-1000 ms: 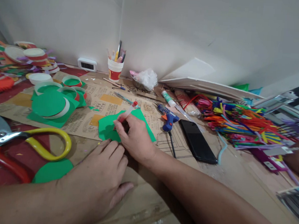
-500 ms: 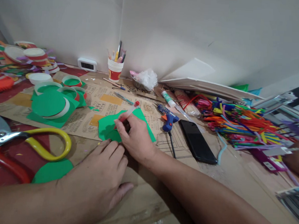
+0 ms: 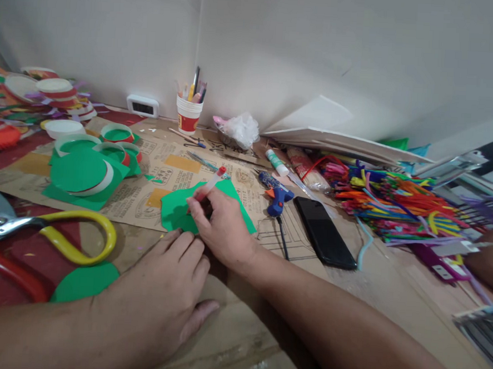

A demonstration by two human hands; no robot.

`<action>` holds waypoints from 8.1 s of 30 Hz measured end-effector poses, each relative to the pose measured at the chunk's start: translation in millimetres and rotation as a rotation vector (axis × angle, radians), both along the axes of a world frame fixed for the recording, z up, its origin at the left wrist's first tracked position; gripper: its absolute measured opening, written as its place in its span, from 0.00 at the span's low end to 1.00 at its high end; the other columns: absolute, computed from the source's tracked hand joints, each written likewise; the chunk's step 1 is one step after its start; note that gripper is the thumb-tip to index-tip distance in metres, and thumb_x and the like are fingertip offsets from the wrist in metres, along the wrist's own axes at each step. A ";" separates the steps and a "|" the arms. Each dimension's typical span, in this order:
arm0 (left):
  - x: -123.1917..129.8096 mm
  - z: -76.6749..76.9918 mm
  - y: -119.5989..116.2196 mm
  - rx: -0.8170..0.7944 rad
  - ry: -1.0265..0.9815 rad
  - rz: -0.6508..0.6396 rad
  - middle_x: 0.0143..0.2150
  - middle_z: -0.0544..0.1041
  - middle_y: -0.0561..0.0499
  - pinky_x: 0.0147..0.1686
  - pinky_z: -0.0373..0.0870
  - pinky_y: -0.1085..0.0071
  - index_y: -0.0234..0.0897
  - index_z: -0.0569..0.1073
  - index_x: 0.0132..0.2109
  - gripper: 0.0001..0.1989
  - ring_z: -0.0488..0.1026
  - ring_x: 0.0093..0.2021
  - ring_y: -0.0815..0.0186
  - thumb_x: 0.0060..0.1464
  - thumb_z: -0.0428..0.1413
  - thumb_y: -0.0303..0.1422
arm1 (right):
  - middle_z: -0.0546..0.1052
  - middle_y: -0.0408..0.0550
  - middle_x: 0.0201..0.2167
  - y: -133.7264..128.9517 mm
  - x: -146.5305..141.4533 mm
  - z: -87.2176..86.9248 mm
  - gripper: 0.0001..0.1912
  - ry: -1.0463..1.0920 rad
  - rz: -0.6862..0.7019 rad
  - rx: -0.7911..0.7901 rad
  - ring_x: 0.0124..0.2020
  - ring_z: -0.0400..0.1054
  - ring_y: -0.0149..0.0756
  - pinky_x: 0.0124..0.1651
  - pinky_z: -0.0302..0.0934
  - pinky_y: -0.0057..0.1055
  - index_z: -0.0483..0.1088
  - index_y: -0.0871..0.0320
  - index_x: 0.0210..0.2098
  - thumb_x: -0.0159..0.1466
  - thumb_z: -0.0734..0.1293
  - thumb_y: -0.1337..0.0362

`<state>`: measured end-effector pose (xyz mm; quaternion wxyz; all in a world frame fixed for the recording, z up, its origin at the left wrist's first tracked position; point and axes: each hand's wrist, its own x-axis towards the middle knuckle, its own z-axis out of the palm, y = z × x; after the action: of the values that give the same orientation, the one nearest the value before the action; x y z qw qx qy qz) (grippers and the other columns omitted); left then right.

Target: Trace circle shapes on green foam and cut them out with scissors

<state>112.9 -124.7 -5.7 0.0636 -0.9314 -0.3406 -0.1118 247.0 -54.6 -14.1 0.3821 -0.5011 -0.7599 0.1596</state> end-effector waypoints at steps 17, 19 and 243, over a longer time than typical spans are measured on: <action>0.2 -0.8 0.8 0.031 -0.002 -0.009 0.35 0.74 0.40 0.42 0.68 0.49 0.30 0.78 0.41 0.24 0.68 0.39 0.53 0.60 0.47 0.46 | 0.76 0.45 0.29 0.8 0.3 -0.2 0.07 0.208 -0.038 -0.008 0.31 0.71 0.33 0.38 0.65 0.32 0.66 0.56 0.34 0.66 0.62 0.59; -0.2 -0.7 0.8 0.032 -0.008 -0.008 0.34 0.73 0.41 0.41 0.68 0.49 0.31 0.77 0.39 0.23 0.68 0.38 0.53 0.60 0.47 0.46 | 0.76 0.44 0.28 2.2 0.4 -0.8 0.08 0.294 -0.023 -0.045 0.29 0.71 0.31 0.36 0.66 0.30 0.66 0.56 0.34 0.66 0.62 0.59; -4.9 -0.7 7.0 0.274 0.262 0.000 0.48 0.78 0.28 0.44 0.75 0.56 0.23 0.77 0.50 0.19 0.76 0.48 0.46 0.57 0.49 0.30 | 0.77 0.45 0.30 -0.1 -0.1 1.4 0.08 0.095 -0.037 -0.045 0.31 0.71 0.32 0.39 0.64 0.31 0.67 0.57 0.32 0.66 0.62 0.61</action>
<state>108.0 -117.7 -6.4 0.2338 -0.9205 -0.3110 -0.0348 246.9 -54.8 -12.7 0.4092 -0.5154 -0.7278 0.1929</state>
